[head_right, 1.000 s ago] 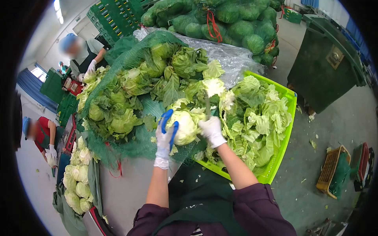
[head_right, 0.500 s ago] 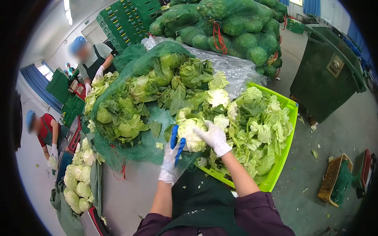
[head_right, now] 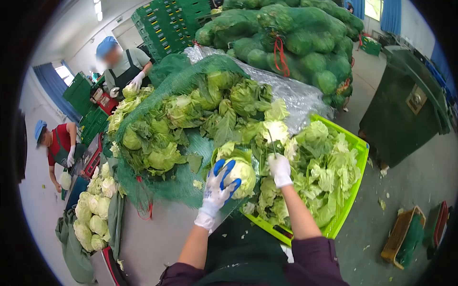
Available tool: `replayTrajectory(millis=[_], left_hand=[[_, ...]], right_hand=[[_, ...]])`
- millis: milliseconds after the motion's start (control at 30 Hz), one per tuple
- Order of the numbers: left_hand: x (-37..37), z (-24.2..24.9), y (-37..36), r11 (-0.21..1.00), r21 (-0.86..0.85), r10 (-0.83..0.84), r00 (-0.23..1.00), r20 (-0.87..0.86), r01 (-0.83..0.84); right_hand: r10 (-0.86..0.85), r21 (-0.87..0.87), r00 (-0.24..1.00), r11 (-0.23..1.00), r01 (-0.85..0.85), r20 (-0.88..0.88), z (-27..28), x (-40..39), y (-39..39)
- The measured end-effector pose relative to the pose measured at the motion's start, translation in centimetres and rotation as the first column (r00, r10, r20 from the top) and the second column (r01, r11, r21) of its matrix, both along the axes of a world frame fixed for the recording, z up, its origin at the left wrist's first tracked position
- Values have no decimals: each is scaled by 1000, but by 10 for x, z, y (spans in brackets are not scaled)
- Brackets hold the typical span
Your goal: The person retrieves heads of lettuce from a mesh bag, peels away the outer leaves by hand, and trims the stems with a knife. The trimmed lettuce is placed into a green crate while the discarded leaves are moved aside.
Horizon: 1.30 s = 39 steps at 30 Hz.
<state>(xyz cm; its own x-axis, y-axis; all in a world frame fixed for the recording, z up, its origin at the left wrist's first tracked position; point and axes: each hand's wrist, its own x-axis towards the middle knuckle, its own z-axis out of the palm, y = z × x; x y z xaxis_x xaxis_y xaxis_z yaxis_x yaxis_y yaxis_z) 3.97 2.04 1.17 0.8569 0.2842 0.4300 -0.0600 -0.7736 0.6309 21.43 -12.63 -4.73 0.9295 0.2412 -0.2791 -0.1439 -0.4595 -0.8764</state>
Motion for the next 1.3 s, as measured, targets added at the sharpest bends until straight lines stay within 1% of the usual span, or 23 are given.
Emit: replayTrajectory(millis=[33, 100, 167, 233, 300, 367, 400, 433, 467, 500, 567, 600, 633, 700, 767, 800, 833, 900, 967, 1000, 1100, 1200, 1300], left_hand=[[-6, -1, 4, 997, 10, 72, 997, -31, -72], [-16, 0, 13, 989, 19, 148, 985, -86, -147], [-15, 6, 17, 986, -68, 139, 971, -194, -154], [-10, 3, 16, 984, -35, 163, 969, -184, -173], [-4, -5, 14, 964, 147, 238, 967, -91, -223], [0, -15, 16, 971, 92, 228, 969, -91, -220], [4, -28, 18, 970, -187, 160, 987, 8, -156], [8, -35, 18, 895, -444, 120, 985, 127, -52], [11, -30, 14, 818, -575, 88, 990, 112, -8], [10, -33, 17, 818, -575, 86, 989, 116, -4], [10, -45, 30, 832, -555, 38, 996, 76, 11], [11, -47, 33, 891, -451, 84, 995, 62, -47], [10, -40, 31, 891, -450, 93, 994, 60, -57], [7, -18, 26, 973, -88, 214, 977, -21, -215], [4, -23, 23, 963, -49, 260, 963, -70, -263], [2, -20, 16, 958, -62, 271, 953, -137, -282], [0, -13, 10, 950, -72, 283, 938, -202, -302], [-3, -4, -1, 938, -27, 325, 906, -270, -345], [-2, -22, 0, 914, 97, 403, 907, -119, -393], [-1, -30, 2, 934, 27, 358, 934, -11, -357], [-1, -23, -12, 917, -108, 381, 923, -59, -385], [2, -8, -19, 910, -83, 401, 913, -74, -406], [5, -6, -21, 896, -51, 430, 892, -139, -440]], right_hand=[[19, -219, 986, 976, 17, 164, -8, 4, -2], [-53, 4, 929, 998, 56, 367, -5, -22, -8], [148, 13, 816, 982, -187, 559, 6, -55, -5], [386, -75, 876, 921, -381, 289, 43, -88, 2], [371, -188, 872, 927, -325, 319, 37, -92, 10], [392, 134, 836, 872, -471, 384, 34, -74, 3], [438, 196, 881, 862, -468, 177, 53, -69, -5], [426, 225, 900, 871, -436, 91, 45, -61, -9], [362, 85, 886, 912, -400, 290, 18, -44, -12], [310, -42, 823, 943, -331, 477, -11, -29, -16], [187, -166, 929, 976, -139, 321, -40, -13, -32], [96, -181, 818, 983, 10, 568, -65, -13, -36], [103, -180, 818, 984, 1, 566, -52, -18, -36], [-62, -71, 943, 993, 90, 326, 4, -50, -33], [62, 207, 931, 968, -144, 359, 18, -80, -21], [217, 146, 946, 956, -256, 241, 41, -97, -19], [249, 216, 950, 933, -287, 186, 34, -108, -12], [206, 113, 948, 965, -238, 241, 21, -117, -4], [182, 25, 939, 980, -198, 291, 14, -123, 1], [164, -62, 926, 986, -152, 341, 13, -126, 4], [116, -161, 868, 986, -42, 482, 21, -134, 7], [128, -204, 800, 979, -6, 586, 14, -124, 9], [194, -242, 817, 968, -69, 543, 25, -109, 8]])
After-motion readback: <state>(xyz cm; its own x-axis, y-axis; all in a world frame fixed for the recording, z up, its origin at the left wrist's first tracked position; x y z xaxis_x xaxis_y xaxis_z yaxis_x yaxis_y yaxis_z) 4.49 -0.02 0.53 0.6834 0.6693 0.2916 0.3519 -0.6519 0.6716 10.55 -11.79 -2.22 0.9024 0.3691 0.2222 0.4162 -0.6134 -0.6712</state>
